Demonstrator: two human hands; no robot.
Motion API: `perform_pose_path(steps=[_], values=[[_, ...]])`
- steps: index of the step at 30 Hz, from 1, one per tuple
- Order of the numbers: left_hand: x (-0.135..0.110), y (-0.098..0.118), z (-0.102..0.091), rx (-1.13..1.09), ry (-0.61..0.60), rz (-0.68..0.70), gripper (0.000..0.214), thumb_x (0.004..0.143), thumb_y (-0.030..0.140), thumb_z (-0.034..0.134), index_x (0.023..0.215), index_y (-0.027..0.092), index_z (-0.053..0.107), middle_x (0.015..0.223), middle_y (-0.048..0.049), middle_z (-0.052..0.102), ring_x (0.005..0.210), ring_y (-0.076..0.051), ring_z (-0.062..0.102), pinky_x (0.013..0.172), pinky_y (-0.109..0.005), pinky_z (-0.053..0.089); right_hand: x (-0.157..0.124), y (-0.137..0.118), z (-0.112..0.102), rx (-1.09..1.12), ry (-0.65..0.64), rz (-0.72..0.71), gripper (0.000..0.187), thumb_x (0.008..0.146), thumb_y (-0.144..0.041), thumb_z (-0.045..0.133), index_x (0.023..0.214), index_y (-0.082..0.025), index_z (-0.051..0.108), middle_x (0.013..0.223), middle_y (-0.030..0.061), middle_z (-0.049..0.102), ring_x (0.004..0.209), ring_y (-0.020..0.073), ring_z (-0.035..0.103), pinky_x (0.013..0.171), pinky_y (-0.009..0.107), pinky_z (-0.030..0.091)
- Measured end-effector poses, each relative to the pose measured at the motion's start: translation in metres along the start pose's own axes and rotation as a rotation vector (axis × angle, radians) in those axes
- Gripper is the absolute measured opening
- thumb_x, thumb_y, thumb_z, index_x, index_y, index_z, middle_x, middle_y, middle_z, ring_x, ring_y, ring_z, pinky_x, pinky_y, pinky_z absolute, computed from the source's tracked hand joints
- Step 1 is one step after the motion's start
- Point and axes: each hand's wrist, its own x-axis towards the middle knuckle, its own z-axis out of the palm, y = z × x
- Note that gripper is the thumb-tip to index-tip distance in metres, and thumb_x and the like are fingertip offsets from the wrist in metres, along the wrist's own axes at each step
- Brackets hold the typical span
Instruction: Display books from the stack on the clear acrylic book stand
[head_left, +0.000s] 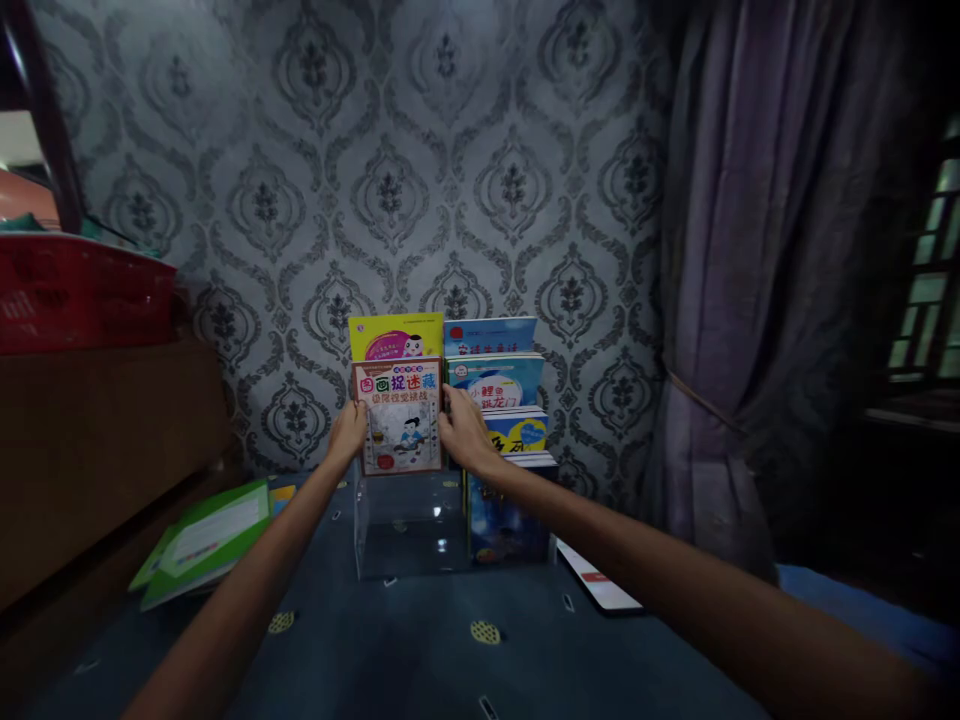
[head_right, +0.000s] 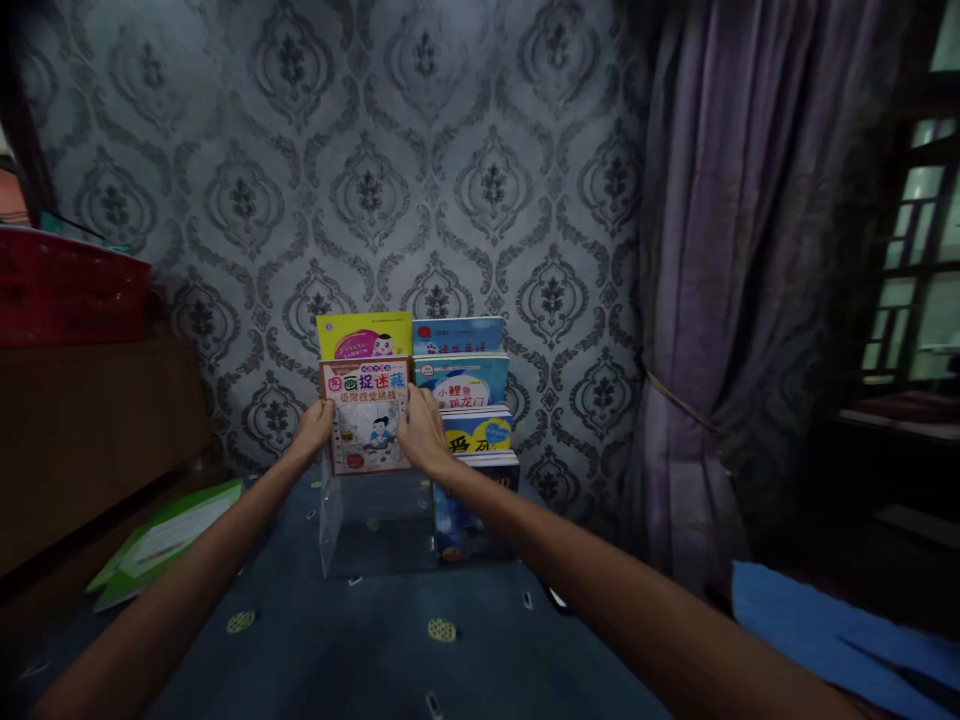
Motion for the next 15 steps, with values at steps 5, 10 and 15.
perform_pose_path(steps=[5, 10, 15], values=[[-0.003, 0.003, 0.0, 0.045, -0.001, -0.045, 0.026, 0.094, 0.033, 0.038, 0.084, 0.02, 0.059, 0.104, -0.0131, 0.071, 0.107, -0.029, 0.063, 0.088, -0.036, 0.044, 0.03, -0.013, -0.033, -0.163, 0.024, -0.153, 0.045, 0.083, -0.006, 0.04, 0.125, -0.011, 0.056, 0.123, 0.016, 0.061, 0.117, 0.0279, 0.05, 0.101, 0.04, 0.04], [-0.005, 0.003, 0.002, 0.016, -0.003, -0.068, 0.02, 0.091, 0.031, 0.043, 0.085, 0.019, 0.059, 0.106, -0.0149, 0.071, 0.111, -0.031, 0.062, 0.092, -0.039, 0.044, 0.063, -0.026, -0.05, -0.523, -0.163, -0.121, 0.041, 0.09, -0.011, 0.039, 0.128, -0.011, 0.054, 0.131, 0.0184, 0.058, 0.119, 0.0314, 0.048, 0.097, 0.044, 0.038], [0.001, -0.002, 0.01, -0.108, 0.001, -0.056, 0.021, 0.089, 0.032, 0.046, 0.096, 0.017, 0.059, 0.108, -0.014, 0.07, 0.112, -0.029, 0.062, 0.091, -0.038, 0.047, 0.079, -0.033, -0.052, -0.576, -0.303, -0.101, 0.038, 0.09, -0.013, 0.041, 0.123, -0.011, 0.057, 0.129, 0.0198, 0.059, 0.119, 0.0333, 0.05, 0.094, 0.048, 0.041]])
